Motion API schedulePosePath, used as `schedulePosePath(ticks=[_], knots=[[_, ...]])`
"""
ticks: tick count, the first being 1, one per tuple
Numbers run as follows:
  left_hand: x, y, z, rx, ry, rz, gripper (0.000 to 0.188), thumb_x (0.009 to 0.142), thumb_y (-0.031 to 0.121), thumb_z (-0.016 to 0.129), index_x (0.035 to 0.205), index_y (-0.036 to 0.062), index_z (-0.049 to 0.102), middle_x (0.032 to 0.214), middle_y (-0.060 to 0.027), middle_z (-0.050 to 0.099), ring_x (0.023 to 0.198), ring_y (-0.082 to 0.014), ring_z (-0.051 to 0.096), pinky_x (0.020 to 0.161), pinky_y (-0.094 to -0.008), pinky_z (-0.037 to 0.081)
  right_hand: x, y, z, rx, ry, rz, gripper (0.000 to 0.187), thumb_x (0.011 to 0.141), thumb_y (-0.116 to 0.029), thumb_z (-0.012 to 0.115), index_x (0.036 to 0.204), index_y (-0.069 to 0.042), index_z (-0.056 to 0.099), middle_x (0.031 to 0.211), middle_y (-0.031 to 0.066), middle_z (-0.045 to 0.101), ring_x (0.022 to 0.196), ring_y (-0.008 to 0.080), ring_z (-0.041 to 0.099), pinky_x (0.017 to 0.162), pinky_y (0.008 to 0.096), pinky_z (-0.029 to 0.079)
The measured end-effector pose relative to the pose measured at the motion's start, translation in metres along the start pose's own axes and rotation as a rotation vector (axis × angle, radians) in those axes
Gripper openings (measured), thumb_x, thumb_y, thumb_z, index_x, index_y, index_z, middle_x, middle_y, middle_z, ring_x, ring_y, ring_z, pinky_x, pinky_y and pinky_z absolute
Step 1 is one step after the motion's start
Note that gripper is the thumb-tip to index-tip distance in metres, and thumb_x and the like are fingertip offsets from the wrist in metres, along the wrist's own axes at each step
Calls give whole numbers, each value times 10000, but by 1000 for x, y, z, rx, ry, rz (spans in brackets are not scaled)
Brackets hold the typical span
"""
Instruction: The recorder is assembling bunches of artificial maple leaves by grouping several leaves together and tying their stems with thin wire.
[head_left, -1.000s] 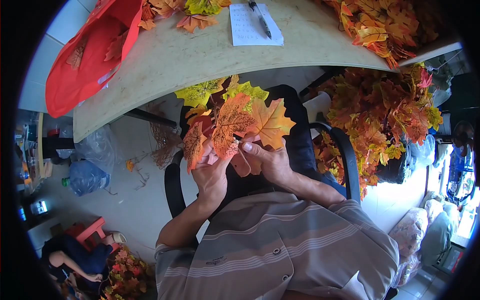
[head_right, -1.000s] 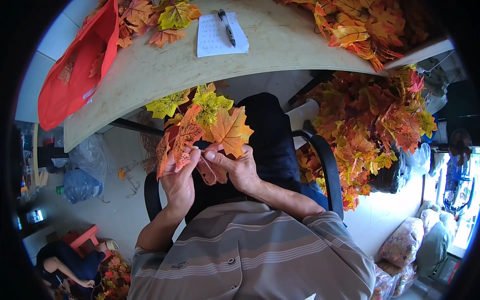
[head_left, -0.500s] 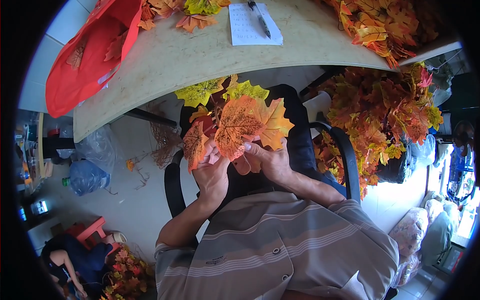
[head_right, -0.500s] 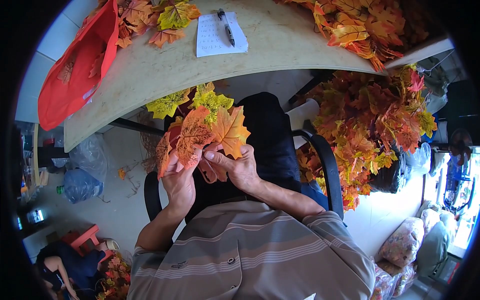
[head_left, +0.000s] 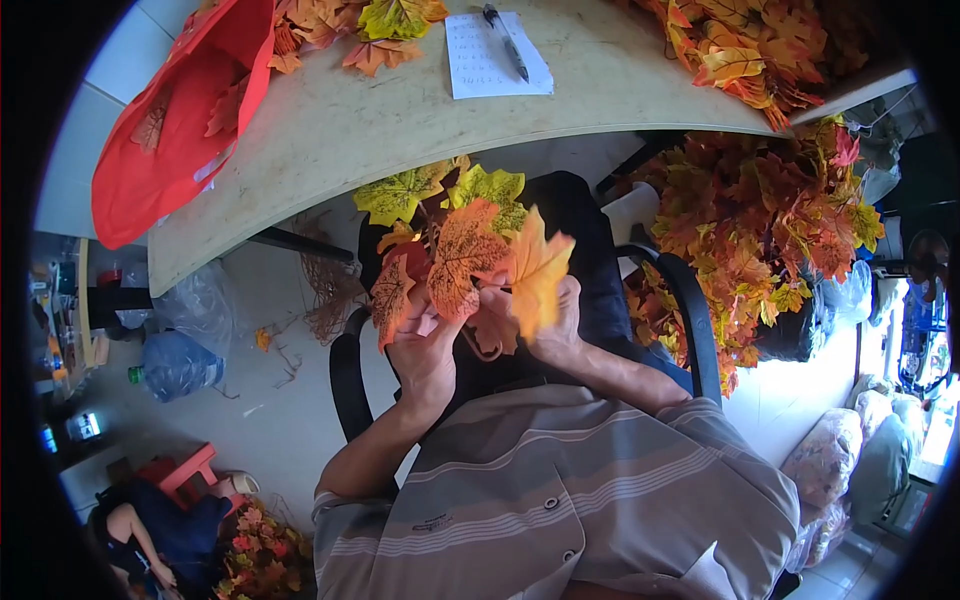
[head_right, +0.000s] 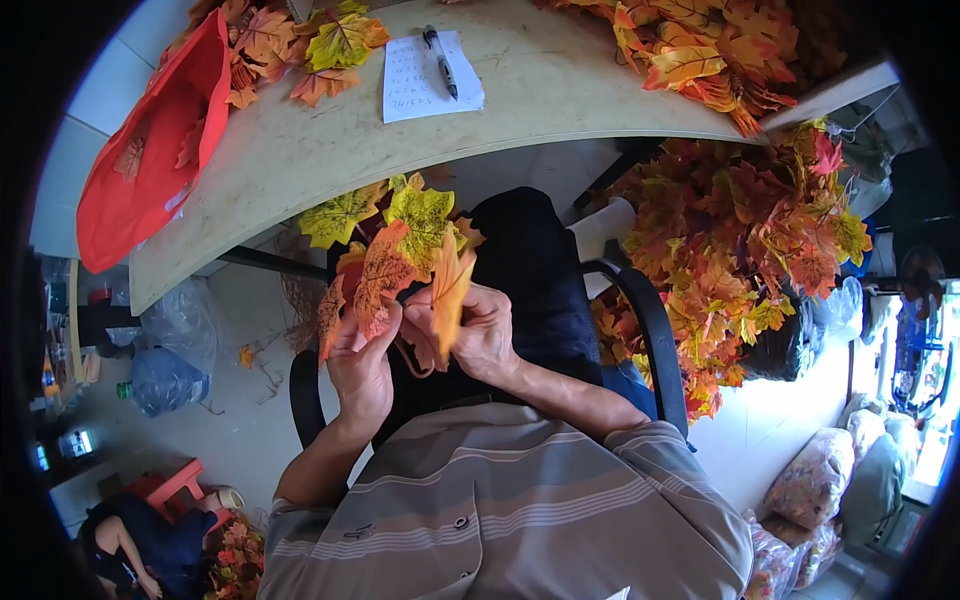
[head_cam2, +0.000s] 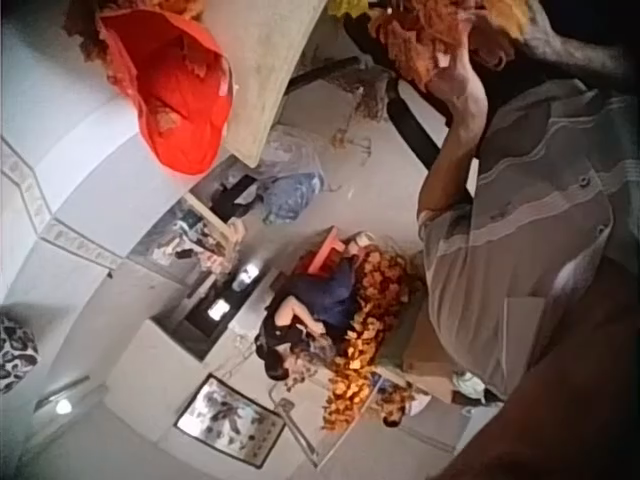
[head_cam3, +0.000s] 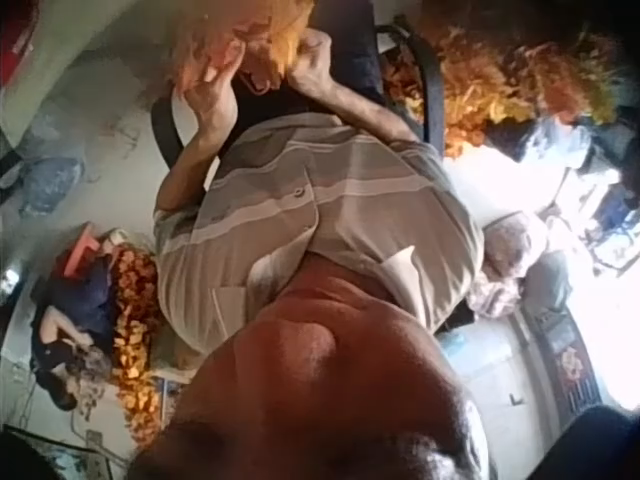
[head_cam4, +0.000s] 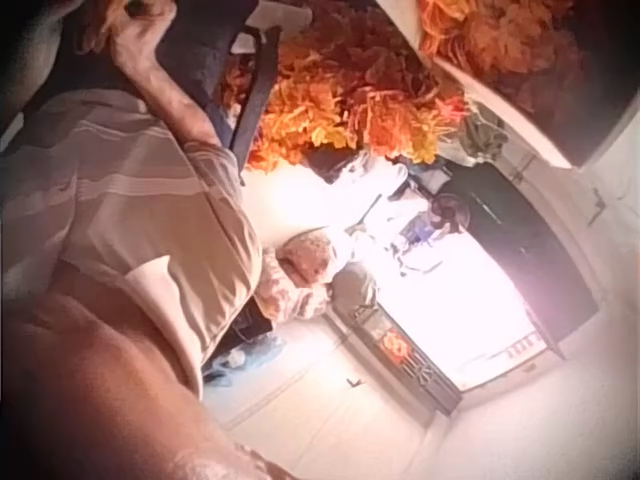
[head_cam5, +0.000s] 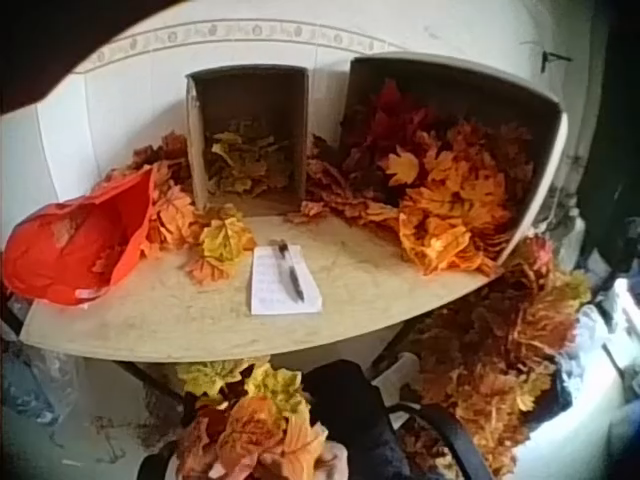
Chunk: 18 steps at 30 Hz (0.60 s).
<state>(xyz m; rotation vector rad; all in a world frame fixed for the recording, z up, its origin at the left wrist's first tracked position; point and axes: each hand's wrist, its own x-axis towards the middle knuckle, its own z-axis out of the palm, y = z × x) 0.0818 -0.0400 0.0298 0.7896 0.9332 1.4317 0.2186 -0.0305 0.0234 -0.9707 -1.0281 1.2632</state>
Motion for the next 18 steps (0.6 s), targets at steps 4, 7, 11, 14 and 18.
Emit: schedulePosePath(ticks=[4,7,11,14,18], knots=[[3,1,-6,-9,-5,-108,261,822,-39,633,1079,-23,591,1026,-69,624,948,-136,594,834,-261,467,3,-1,-6,3,-58,49,82,810,-28,684,871,25,672,852,69,657,740,86,595,663,222,476],[5,-2,-9,-58,-9,-165,233,831,-32,625,1062,-17,598,1006,-62,628,922,-125,593,806,-249,468,2,-6,-6,76,-106,76,90,831,-44,677,888,24,671,842,55,663,751,74,596,681,223,493],[7,5,-4,-112,-10,-205,209,838,-20,619,1046,-22,604,995,-61,631,880,-115,591,780,-244,470,1,0,-10,181,-123,158,87,852,-51,658,900,20,669,830,45,667,742,70,603,680,221,509],[6,5,-4,-100,-8,-190,209,838,-20,621,1046,-27,604,999,-62,630,882,-112,590,792,-244,467,1,2,-8,191,-131,166,91,859,-55,651,910,19,664,823,42,668,737,71,605,677,222,512],[6,-1,-6,-8,48,-126,223,828,-38,626,1050,-31,600,1015,-63,627,925,-118,588,835,-252,460,1,7,-6,200,-125,162,95,862,-60,649,919,16,658,822,44,667,743,70,605,674,224,511]])
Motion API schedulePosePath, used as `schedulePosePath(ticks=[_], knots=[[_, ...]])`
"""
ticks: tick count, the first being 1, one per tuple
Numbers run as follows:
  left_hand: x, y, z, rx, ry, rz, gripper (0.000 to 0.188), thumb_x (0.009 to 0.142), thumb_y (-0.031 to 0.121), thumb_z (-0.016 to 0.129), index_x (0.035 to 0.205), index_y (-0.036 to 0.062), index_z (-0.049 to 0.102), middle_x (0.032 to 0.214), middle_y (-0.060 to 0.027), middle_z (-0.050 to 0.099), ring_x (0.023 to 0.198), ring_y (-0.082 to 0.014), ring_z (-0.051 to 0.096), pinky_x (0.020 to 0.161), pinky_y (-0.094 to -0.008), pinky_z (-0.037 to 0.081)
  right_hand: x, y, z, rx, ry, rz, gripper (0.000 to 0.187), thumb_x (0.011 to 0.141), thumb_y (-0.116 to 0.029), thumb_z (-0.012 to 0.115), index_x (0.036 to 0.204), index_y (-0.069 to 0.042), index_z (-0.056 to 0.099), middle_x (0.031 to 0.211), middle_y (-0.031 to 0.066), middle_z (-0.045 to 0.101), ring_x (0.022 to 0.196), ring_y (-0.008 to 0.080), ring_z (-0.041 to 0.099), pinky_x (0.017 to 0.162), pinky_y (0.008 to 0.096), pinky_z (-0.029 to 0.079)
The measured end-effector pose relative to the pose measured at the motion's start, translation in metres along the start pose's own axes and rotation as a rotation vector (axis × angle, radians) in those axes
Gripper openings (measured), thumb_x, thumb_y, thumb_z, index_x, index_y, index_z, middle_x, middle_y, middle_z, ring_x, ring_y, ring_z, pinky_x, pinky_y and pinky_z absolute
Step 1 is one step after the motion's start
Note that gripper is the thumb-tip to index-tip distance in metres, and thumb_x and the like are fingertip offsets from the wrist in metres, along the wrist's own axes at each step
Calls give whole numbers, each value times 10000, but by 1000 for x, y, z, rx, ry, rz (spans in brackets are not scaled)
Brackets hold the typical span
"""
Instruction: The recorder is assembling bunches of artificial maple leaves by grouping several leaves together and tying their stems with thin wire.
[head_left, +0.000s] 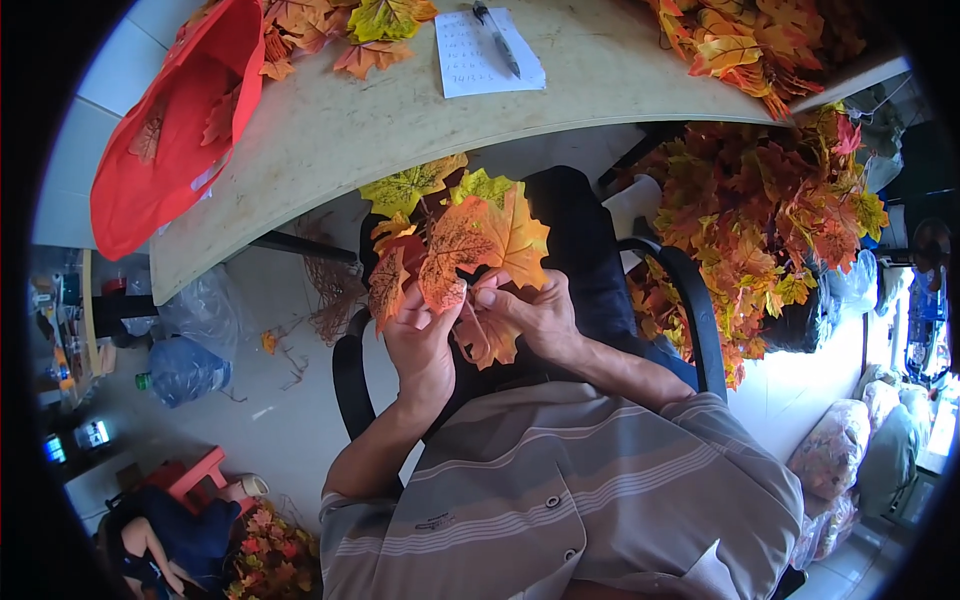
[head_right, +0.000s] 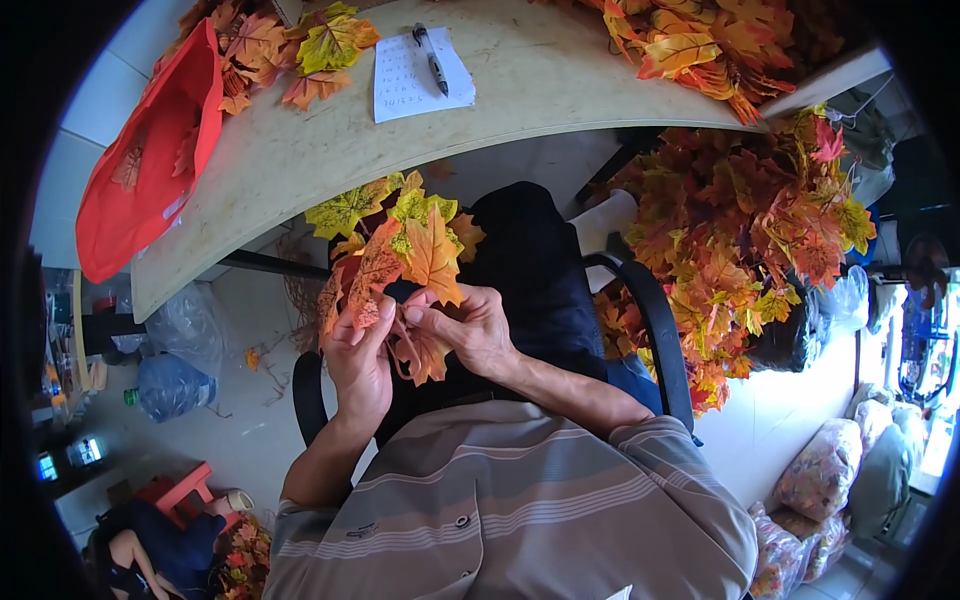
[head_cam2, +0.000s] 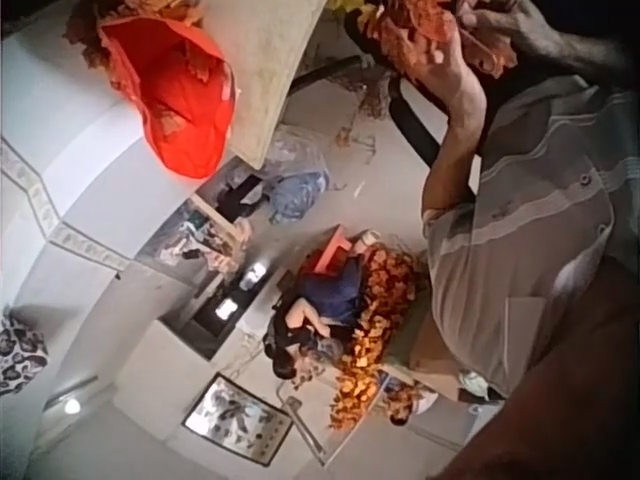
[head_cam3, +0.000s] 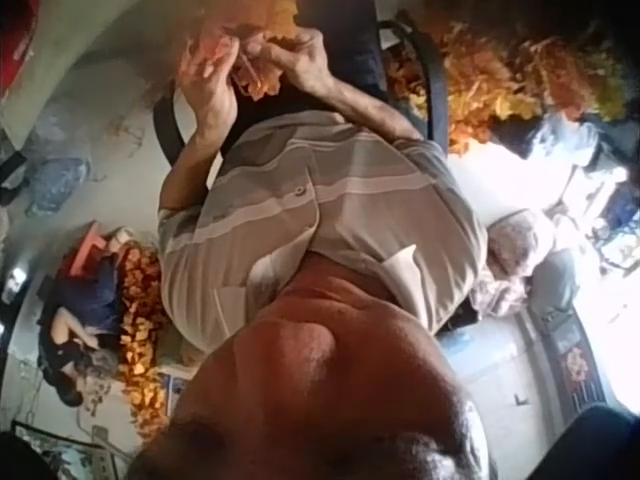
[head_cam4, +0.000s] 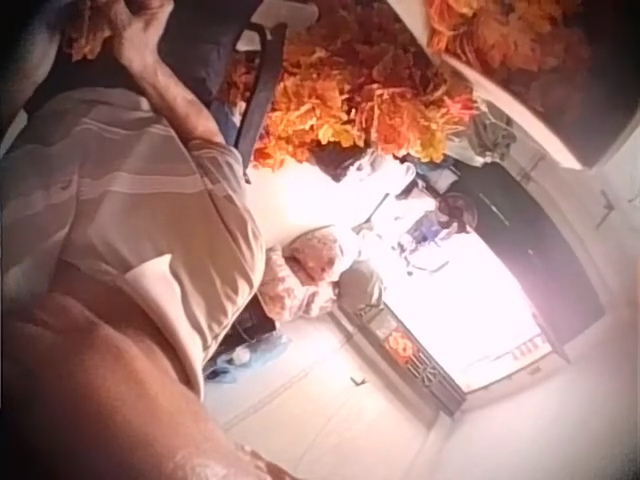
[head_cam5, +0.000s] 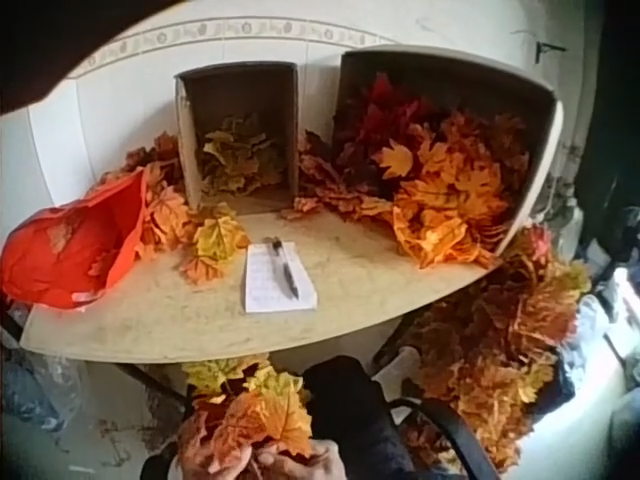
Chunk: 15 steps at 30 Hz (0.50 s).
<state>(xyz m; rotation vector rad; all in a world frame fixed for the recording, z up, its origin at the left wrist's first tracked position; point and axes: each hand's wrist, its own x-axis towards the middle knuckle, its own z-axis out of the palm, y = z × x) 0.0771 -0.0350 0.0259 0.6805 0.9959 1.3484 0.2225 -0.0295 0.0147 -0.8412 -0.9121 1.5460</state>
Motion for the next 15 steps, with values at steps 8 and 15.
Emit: schedulePosePath(ticks=[8,15], knots=[[-2,4,5,10,-28,51,250,821,-48,625,1068,-35,590,1047,-67,625,958,-120,581,878,-260,440,-1,1,5,-73,62,-37,82,871,-52,635,902,20,661,762,39,665,663,67,601,602,217,503],[-3,-3,1,19,-17,46,242,824,-39,617,1065,-43,596,1053,-76,629,962,-133,586,882,-276,444,-3,-10,12,-68,96,-13,78,864,-43,637,896,25,660,744,39,665,646,62,596,581,209,493]])
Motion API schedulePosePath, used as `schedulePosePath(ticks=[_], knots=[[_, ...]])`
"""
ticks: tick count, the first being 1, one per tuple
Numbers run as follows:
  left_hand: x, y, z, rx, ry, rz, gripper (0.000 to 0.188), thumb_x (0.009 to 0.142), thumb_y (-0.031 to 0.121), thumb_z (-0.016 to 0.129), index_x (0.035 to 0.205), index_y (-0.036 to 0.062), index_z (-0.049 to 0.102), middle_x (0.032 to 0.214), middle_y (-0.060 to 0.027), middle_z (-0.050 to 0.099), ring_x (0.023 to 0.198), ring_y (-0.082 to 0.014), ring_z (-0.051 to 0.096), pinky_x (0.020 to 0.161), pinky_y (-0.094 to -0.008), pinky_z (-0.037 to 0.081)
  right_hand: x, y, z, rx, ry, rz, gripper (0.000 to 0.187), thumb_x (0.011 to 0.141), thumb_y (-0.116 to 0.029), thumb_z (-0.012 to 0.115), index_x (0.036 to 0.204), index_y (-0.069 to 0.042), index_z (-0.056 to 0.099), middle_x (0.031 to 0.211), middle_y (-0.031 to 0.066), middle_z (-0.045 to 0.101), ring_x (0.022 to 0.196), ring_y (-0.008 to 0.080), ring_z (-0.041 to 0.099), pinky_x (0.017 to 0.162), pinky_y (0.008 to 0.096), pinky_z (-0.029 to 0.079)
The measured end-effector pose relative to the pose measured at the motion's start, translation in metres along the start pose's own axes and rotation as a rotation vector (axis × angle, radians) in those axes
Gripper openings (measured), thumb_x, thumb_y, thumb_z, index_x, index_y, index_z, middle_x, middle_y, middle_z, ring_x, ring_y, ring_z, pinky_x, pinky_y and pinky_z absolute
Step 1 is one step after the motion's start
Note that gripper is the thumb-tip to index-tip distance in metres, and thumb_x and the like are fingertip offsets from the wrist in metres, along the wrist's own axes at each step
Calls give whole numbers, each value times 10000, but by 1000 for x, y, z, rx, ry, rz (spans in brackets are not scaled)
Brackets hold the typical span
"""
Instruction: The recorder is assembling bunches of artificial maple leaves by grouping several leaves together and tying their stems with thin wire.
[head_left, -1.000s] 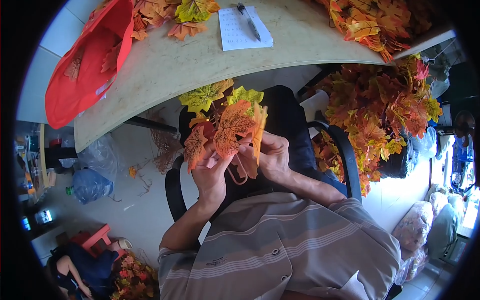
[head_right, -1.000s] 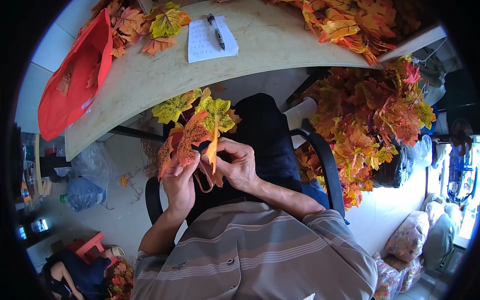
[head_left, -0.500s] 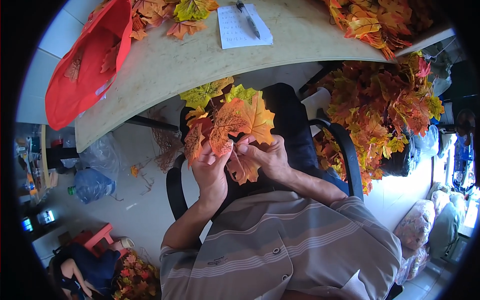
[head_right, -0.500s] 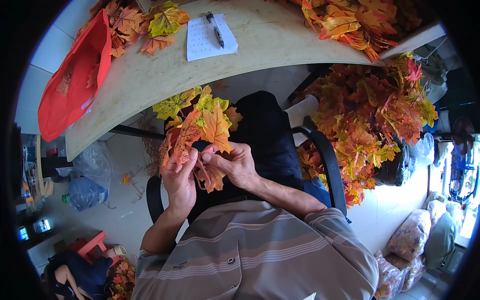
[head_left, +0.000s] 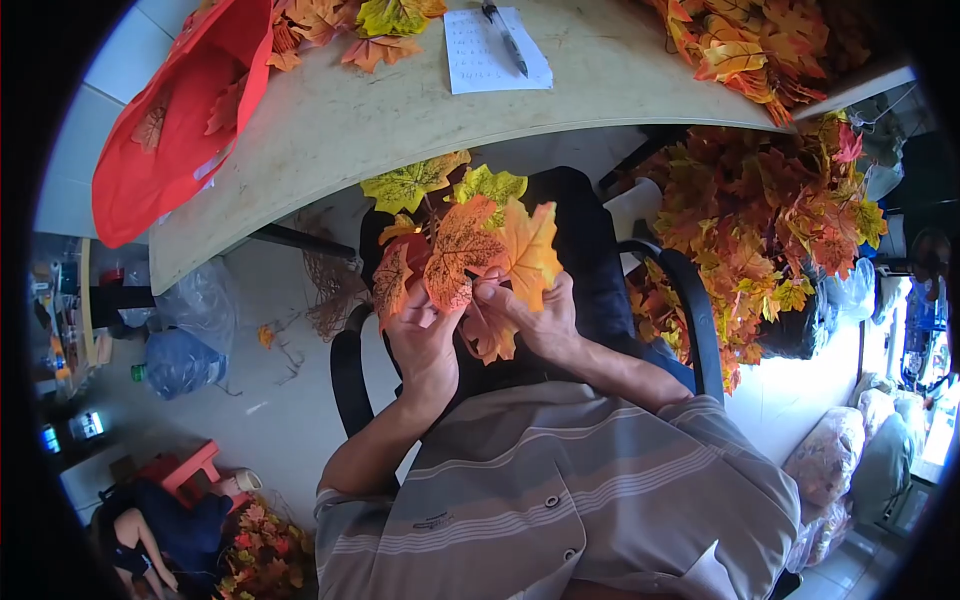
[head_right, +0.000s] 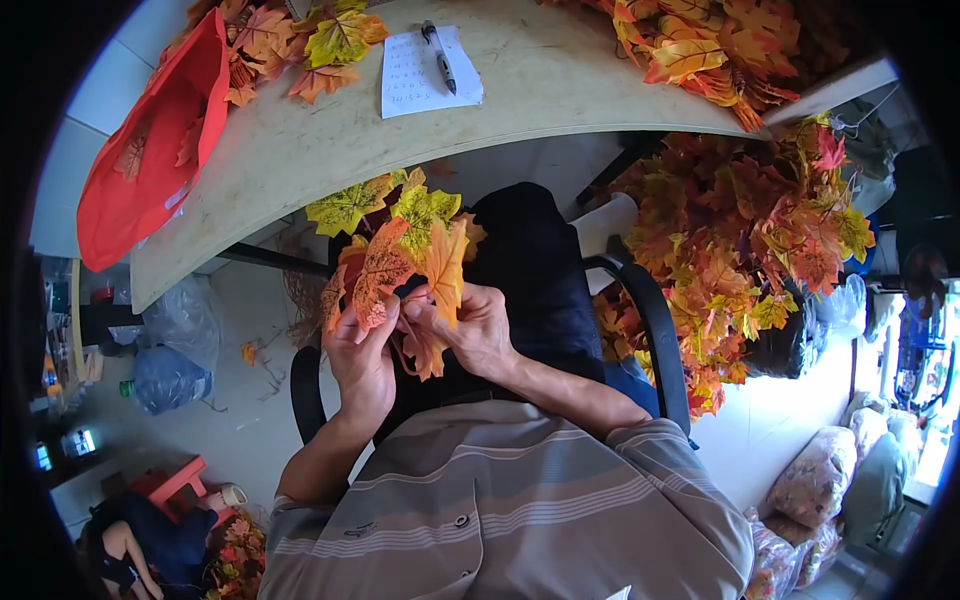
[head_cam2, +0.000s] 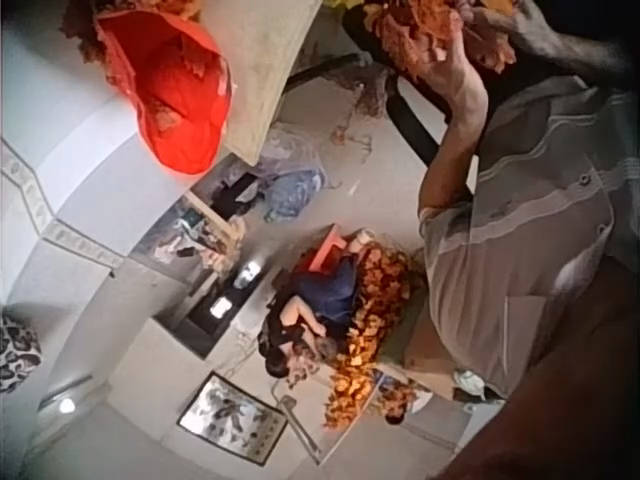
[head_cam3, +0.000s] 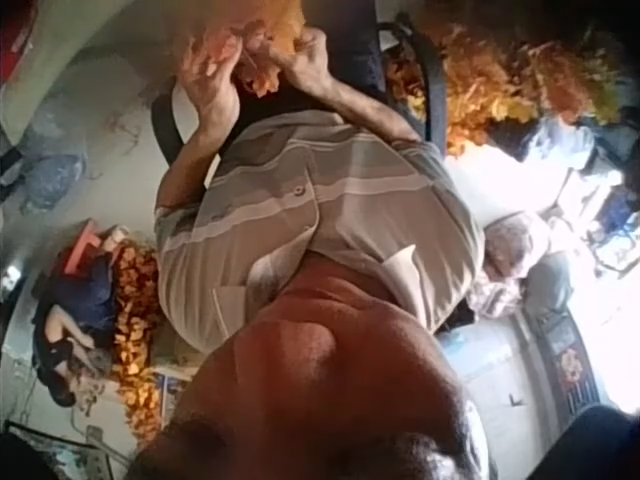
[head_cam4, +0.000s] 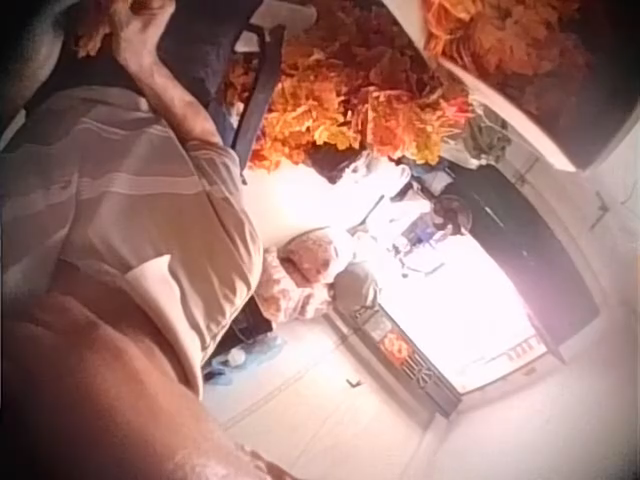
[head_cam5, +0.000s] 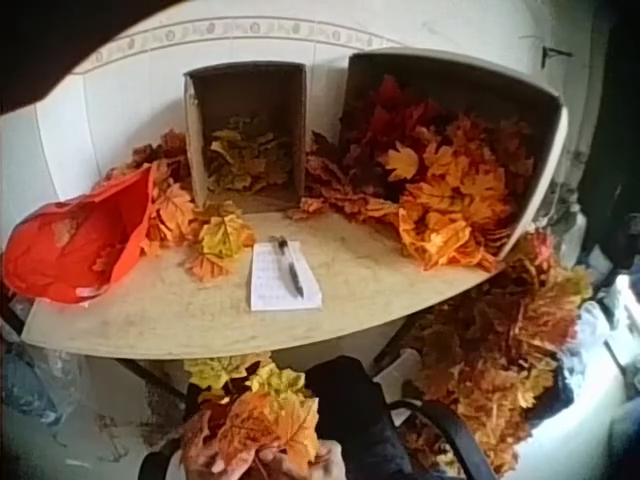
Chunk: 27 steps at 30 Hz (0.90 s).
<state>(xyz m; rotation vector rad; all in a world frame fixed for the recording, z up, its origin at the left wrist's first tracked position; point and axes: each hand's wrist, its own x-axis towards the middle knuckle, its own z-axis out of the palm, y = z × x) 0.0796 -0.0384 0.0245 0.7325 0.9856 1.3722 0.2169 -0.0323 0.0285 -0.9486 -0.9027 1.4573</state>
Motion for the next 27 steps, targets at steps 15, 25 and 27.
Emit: schedulePosePath(ticks=[15,25,27], knots=[[0,1,7,-28,37,-31,154,858,18,631,1011,3,627,951,-35,642,853,-82,594,772,-225,449,3,12,-12,1,-43,-39,89,864,-56,644,910,16,670,803,33,669,709,56,594,650,209,498],[-2,6,16,-21,43,-12,112,867,28,625,975,-1,622,889,-26,626,798,-80,570,743,-224,434,2,6,-11,-8,-46,-70,75,854,-33,647,907,15,671,781,40,668,693,53,591,622,206,494],[-3,11,24,-29,41,-19,110,873,31,616,979,0,618,886,-35,628,771,-85,578,710,-221,446,2,3,-14,-80,-57,-104,79,848,-34,655,901,21,673,782,48,671,689,55,594,614,204,491]])
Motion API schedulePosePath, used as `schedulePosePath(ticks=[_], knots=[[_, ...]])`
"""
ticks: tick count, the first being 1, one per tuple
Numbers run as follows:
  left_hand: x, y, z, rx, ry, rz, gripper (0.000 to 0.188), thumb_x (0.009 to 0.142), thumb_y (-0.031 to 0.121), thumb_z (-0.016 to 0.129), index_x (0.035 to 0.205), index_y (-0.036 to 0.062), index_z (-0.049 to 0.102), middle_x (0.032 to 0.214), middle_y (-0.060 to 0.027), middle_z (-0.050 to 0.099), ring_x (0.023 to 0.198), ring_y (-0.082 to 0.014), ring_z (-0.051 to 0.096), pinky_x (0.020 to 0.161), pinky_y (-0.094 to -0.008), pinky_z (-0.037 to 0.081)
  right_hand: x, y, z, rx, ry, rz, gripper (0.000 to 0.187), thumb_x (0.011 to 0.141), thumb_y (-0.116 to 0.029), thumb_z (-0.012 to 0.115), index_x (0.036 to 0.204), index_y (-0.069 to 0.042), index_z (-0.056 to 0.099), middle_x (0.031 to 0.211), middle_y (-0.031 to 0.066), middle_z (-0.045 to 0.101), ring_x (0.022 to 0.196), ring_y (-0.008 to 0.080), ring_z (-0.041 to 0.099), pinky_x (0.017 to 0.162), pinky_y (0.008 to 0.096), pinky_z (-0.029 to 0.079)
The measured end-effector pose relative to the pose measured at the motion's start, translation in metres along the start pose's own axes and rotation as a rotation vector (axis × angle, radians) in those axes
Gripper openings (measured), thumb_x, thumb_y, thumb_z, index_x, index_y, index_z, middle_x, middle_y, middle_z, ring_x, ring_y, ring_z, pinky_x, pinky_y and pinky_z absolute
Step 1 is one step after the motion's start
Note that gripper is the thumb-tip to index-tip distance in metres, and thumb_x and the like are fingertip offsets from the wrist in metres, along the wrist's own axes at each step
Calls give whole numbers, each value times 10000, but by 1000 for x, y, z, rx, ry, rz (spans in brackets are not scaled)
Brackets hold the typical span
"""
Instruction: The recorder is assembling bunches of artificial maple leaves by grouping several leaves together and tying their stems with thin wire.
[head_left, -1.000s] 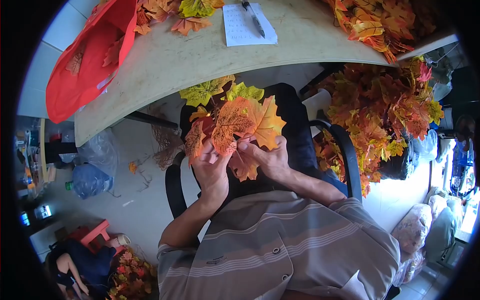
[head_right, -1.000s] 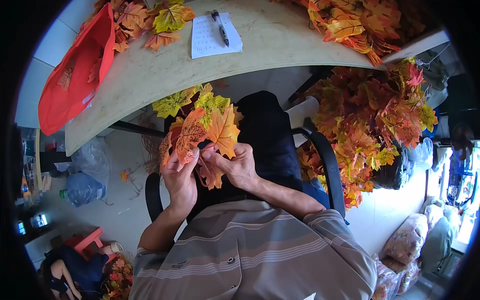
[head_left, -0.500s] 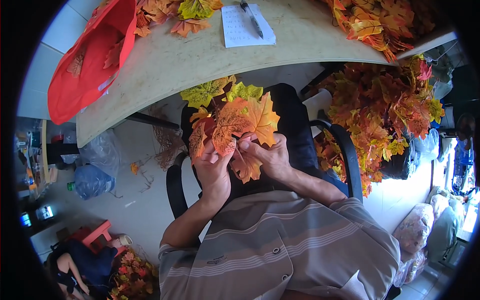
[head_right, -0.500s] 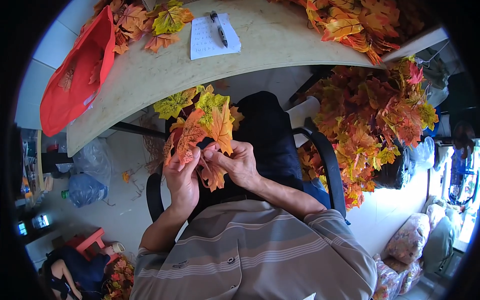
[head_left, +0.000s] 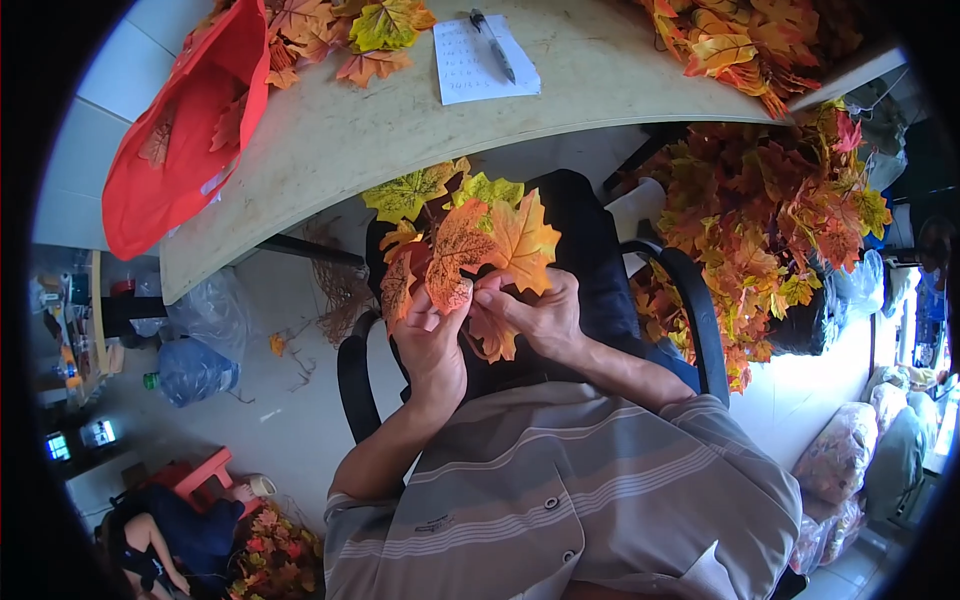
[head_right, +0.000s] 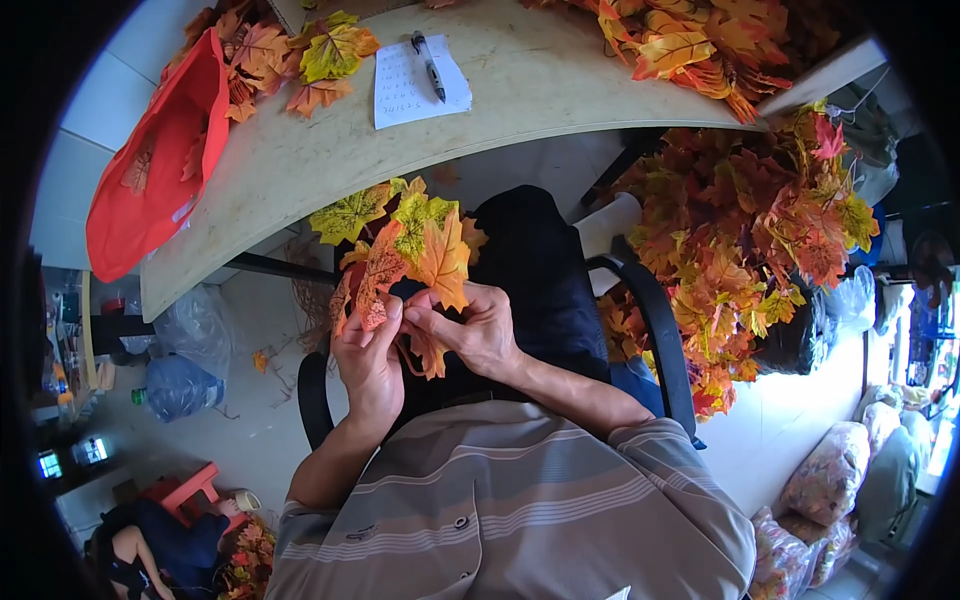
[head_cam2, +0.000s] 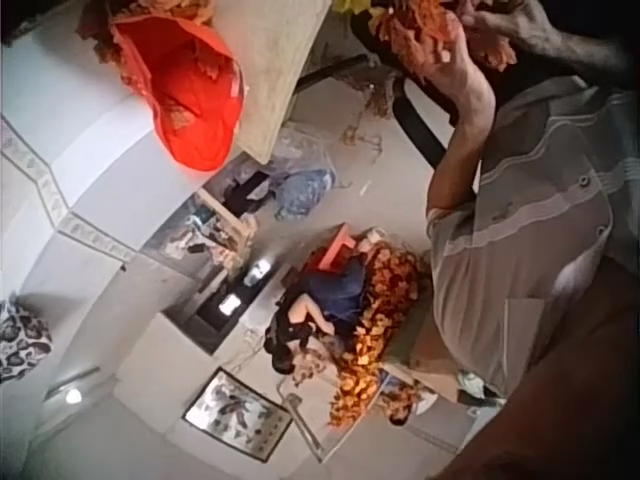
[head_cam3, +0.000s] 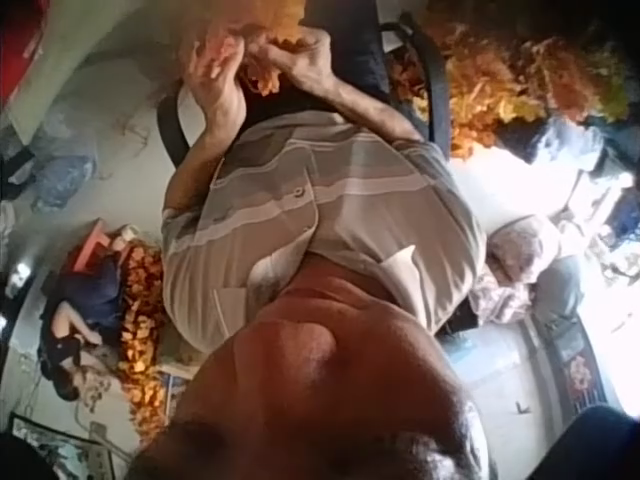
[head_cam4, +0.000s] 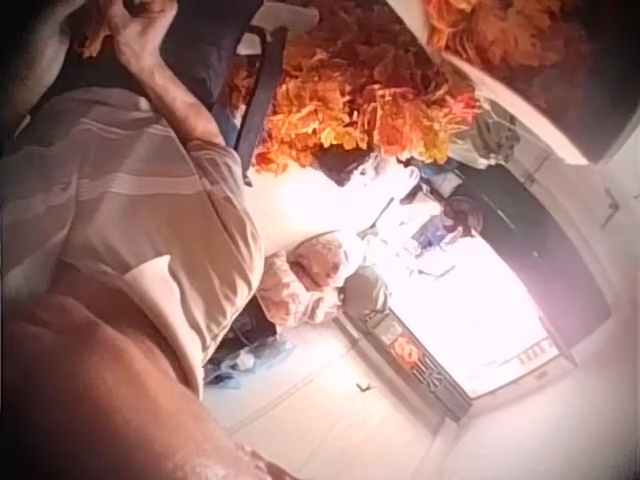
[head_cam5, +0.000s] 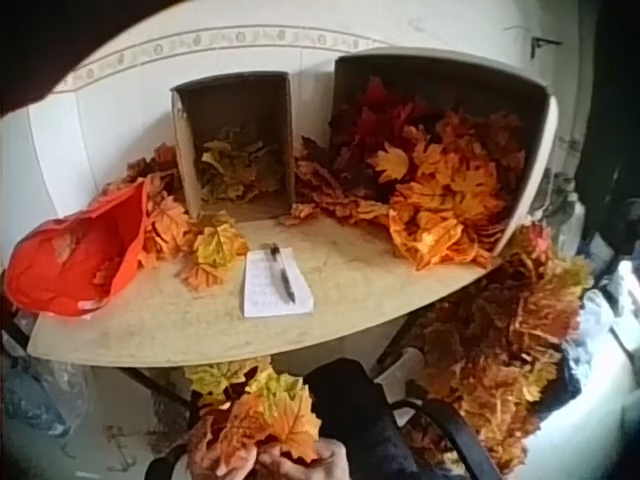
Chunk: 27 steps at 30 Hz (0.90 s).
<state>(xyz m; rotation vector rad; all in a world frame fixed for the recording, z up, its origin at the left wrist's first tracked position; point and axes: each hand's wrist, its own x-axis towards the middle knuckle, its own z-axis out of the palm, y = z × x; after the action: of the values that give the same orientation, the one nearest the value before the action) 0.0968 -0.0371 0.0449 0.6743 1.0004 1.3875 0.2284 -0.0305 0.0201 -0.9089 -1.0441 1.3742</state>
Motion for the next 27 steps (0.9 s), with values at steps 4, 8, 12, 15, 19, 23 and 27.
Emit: schedulePosePath(ticks=[4,8,12,15,19,23,27], knots=[[0,-10,-5,-52,-14,-38,227,853,-6,622,1077,-26,598,1039,-70,632,966,-117,587,885,-245,441,1,-9,-1,-29,48,5,87,829,-38,676,886,27,674,778,50,671,685,57,593,617,197,486],[0,-9,9,-80,-38,-10,231,856,10,631,1083,-13,598,1041,-56,630,944,-104,580,869,-237,430,2,-12,-9,0,53,-63,77,830,-10,661,887,40,647,724,64,656,610,94,615,572,224,503],[1,-10,24,-64,-32,50,215,855,20,637,1067,1,608,1045,-45,627,938,-102,578,856,-239,424,1,-19,-16,27,74,-104,97,828,-39,667,886,33,639,738,49,655,631,87,608,593,222,500],[0,-7,39,-47,-54,70,214,855,24,638,1066,5,608,1044,-46,625,947,-101,572,860,-245,424,0,-25,-25,24,148,-93,71,830,-29,662,881,21,664,791,28,661,701,58,590,626,209,487],[-5,-1,54,-18,-88,91,213,857,16,632,1067,3,607,1050,-48,620,955,-102,566,865,-247,424,-8,-36,-30,138,162,-90,76,847,-41,643,877,28,653,776,23,653,689,66,588,622,219,488],[-8,-3,64,14,-66,137,128,864,19,628,991,2,625,926,-52,645,830,-90,583,764,-219,441,-10,-35,-34,236,172,-83,89,851,-63,651,880,21,658,764,33,651,668,75,581,648,230,491],[-8,-6,64,64,-108,199,107,866,9,621,972,0,618,929,-53,635,833,-99,581,772,-220,439,-10,-32,-38,377,130,-14,96,860,-67,644,901,20,649,802,44,655,703,95,608,685,244,502]])
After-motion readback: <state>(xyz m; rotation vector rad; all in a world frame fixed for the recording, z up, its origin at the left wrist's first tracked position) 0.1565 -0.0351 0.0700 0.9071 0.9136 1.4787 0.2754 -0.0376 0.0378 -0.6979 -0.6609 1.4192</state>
